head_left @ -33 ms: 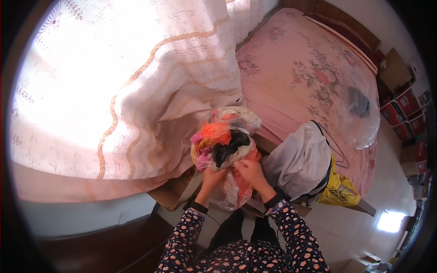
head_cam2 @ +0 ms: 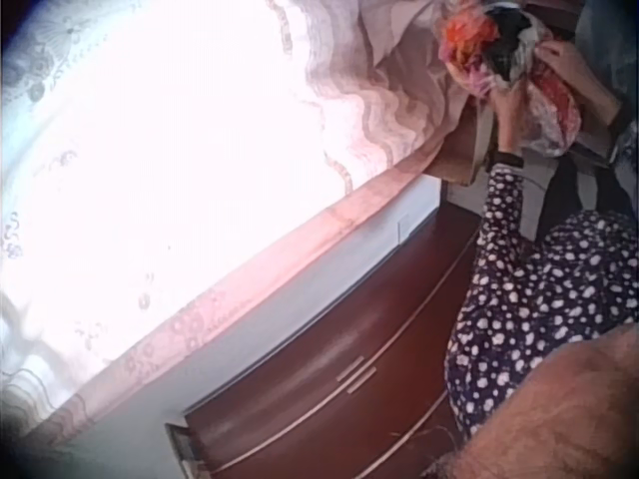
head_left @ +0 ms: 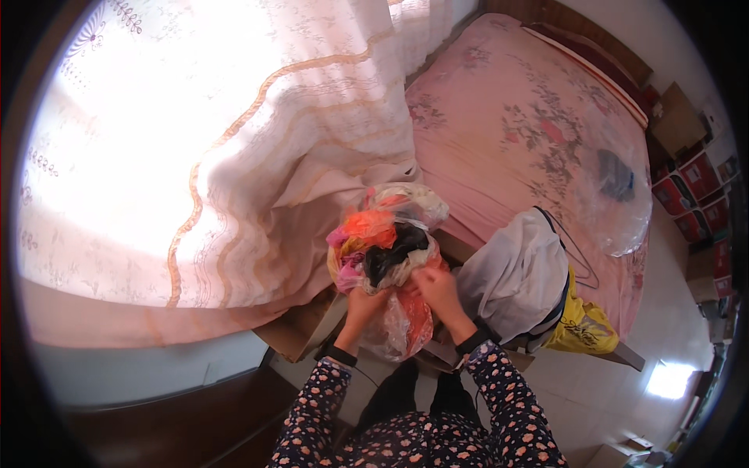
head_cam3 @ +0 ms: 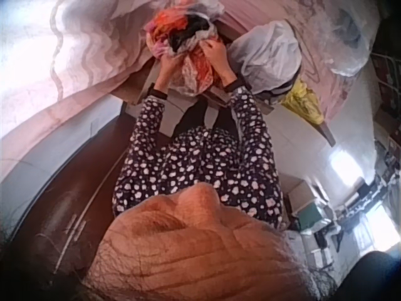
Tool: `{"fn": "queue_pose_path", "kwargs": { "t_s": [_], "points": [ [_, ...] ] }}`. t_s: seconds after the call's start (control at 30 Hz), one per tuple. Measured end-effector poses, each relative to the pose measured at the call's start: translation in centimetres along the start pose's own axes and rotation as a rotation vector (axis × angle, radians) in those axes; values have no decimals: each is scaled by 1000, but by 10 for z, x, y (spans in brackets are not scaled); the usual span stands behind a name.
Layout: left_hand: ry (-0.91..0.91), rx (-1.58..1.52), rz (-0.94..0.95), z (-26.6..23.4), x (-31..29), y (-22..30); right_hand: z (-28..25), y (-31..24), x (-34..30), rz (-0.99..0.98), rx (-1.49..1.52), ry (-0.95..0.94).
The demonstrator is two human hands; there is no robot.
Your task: Packing clothing and various small items from plastic bags into a cardboard box in a bedroom.
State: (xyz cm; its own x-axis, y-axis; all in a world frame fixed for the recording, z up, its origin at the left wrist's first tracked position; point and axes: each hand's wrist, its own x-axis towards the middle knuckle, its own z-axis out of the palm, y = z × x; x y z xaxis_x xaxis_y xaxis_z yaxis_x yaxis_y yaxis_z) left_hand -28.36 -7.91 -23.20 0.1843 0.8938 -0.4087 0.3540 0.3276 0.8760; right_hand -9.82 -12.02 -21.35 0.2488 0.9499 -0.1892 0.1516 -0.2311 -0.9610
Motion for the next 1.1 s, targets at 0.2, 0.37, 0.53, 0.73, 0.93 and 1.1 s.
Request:
{"fn": "queue_pose_path", "kwargs": {
  "t_s": [0.2,0.37,0.53,0.73,0.93,1.1],
  "points": [
    [0,-346,-8,2,-10,18,-19,-3,50,-247,-133,397],
    [-57,-417,-16,3,0,2,-12,9,88,-509,-289,381],
    [58,-489,-13,9,-1,28,-21,21,87,-330,-291,189],
    [138,-626,24,-5,15,18,-26,21,45,-330,-227,160],
    [231,-706,-95,-8,40,13,-33,31,-5,-448,-346,130],
    [119,-987,70,4,55,9,-21,6,-38,-586,-464,101]
  ]
}}
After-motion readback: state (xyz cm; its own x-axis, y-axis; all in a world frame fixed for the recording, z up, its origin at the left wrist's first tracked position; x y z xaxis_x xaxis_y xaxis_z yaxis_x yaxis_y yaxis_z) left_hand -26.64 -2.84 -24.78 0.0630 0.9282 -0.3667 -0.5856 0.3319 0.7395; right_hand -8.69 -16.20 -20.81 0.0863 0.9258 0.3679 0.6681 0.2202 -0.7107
